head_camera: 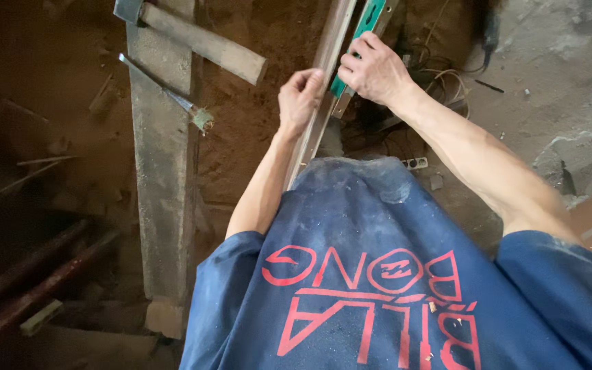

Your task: The person uses a power drill to bore a hole in a long wooden plank, then switches to a chisel and mallet to carve a groove along the plank. They repeatedly strike the chisel to remove wood shavings and finish by smoothing the surface with a sanding block.

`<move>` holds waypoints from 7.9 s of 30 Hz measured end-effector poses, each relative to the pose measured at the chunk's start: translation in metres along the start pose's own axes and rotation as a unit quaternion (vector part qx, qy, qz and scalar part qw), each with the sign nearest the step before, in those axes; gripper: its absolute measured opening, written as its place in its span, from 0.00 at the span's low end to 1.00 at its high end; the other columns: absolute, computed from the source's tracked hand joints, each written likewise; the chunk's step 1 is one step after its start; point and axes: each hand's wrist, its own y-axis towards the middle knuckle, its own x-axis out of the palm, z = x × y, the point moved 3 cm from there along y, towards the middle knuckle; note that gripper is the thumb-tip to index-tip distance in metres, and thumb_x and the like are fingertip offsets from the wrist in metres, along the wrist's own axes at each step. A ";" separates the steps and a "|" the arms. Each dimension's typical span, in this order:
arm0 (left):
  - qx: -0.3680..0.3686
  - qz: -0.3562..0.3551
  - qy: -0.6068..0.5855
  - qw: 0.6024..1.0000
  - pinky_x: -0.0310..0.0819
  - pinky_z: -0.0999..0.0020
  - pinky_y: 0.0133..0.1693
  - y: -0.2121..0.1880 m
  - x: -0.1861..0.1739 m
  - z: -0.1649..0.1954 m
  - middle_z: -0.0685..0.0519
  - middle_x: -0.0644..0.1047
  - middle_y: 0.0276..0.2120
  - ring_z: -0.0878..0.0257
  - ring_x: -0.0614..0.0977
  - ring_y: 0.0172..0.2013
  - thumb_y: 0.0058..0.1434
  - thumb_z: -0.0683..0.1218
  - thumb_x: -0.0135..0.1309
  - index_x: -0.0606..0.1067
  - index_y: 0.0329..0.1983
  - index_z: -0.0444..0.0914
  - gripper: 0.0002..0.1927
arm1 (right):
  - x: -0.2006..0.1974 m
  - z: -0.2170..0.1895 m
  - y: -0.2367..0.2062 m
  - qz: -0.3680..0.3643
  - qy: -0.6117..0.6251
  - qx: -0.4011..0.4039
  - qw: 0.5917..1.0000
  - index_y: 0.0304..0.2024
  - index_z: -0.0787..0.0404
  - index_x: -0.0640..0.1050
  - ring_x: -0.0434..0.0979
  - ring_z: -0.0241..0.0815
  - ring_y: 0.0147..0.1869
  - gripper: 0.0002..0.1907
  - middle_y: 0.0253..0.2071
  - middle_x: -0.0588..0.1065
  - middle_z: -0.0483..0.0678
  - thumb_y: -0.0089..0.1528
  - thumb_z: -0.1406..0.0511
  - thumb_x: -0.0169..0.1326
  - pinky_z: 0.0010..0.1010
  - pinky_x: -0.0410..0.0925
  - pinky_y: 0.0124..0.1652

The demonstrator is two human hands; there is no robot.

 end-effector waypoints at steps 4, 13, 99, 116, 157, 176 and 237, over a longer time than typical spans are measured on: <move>-0.018 -0.030 0.109 0.993 0.73 0.75 0.28 -0.011 0.002 -0.016 0.57 0.80 0.26 0.72 0.77 0.25 0.66 0.52 0.60 0.82 0.46 0.33 0.17 | -0.004 -0.003 0.019 -0.024 -0.031 -0.014 0.999 0.27 0.51 0.78 0.74 0.41 0.51 0.06 0.34 0.76 0.40 0.60 0.62 0.55 0.38 0.65 0.63; 0.011 -0.046 0.086 0.995 0.78 0.74 0.37 -0.024 0.006 -0.009 0.53 0.84 0.34 0.70 0.81 0.33 0.63 0.48 0.62 0.80 0.51 0.32 0.18 | 0.006 -0.003 0.036 -0.068 -0.044 -0.034 0.996 0.32 0.50 0.80 0.74 0.42 0.53 0.04 0.36 0.77 0.38 0.58 0.61 0.55 0.37 0.65 0.62; 0.388 -0.516 -0.088 0.758 0.82 0.72 0.47 -0.353 0.098 0.313 0.51 0.84 0.45 0.69 0.84 0.43 0.68 0.49 0.64 0.80 0.55 0.34 0.17 | -0.004 -0.091 -0.225 -0.144 0.446 0.707 0.529 0.44 0.64 0.82 0.84 0.39 0.34 0.11 0.35 0.82 0.54 0.60 0.68 0.57 0.35 0.75 0.37; 0.162 0.126 0.395 0.895 0.79 0.56 0.46 -0.032 0.014 -0.020 0.43 0.83 0.41 0.47 0.85 0.42 0.53 0.53 0.67 0.82 0.51 0.41 0.23 | 0.005 -0.050 -0.004 0.114 0.323 0.399 0.850 0.52 0.67 0.79 0.79 0.55 0.43 0.17 0.43 0.74 0.56 0.61 0.70 0.64 0.41 0.74 0.41; 0.271 0.176 0.383 0.866 0.81 0.60 0.40 -0.038 0.032 -0.040 0.49 0.83 0.38 0.51 0.86 0.37 0.54 0.48 0.68 0.82 0.38 0.40 0.11 | 0.030 -0.048 -0.029 0.089 0.285 0.313 0.902 0.48 0.69 0.74 0.78 0.59 0.45 0.16 0.44 0.72 0.58 0.61 0.70 0.64 0.44 0.74 0.42; 0.225 0.128 0.399 0.880 0.79 0.58 0.40 -0.042 0.027 -0.025 0.49 0.82 0.39 0.49 0.85 0.37 0.53 0.51 0.68 0.83 0.39 0.40 0.14 | 0.016 -0.040 -0.028 0.073 0.335 0.360 0.868 0.50 0.69 0.76 0.79 0.60 0.41 0.20 0.45 0.73 0.60 0.60 0.65 0.67 0.44 0.74 0.39; 0.251 0.161 0.374 0.878 0.78 0.52 0.40 -0.019 0.028 0.015 0.39 0.78 0.39 0.43 0.81 0.39 0.53 0.48 0.67 0.77 0.47 0.39 0.20 | 0.012 -0.020 0.031 -0.104 0.215 0.169 0.956 0.39 0.68 0.75 0.79 0.60 0.40 0.14 0.38 0.73 0.60 0.64 0.61 0.59 0.44 0.75 0.36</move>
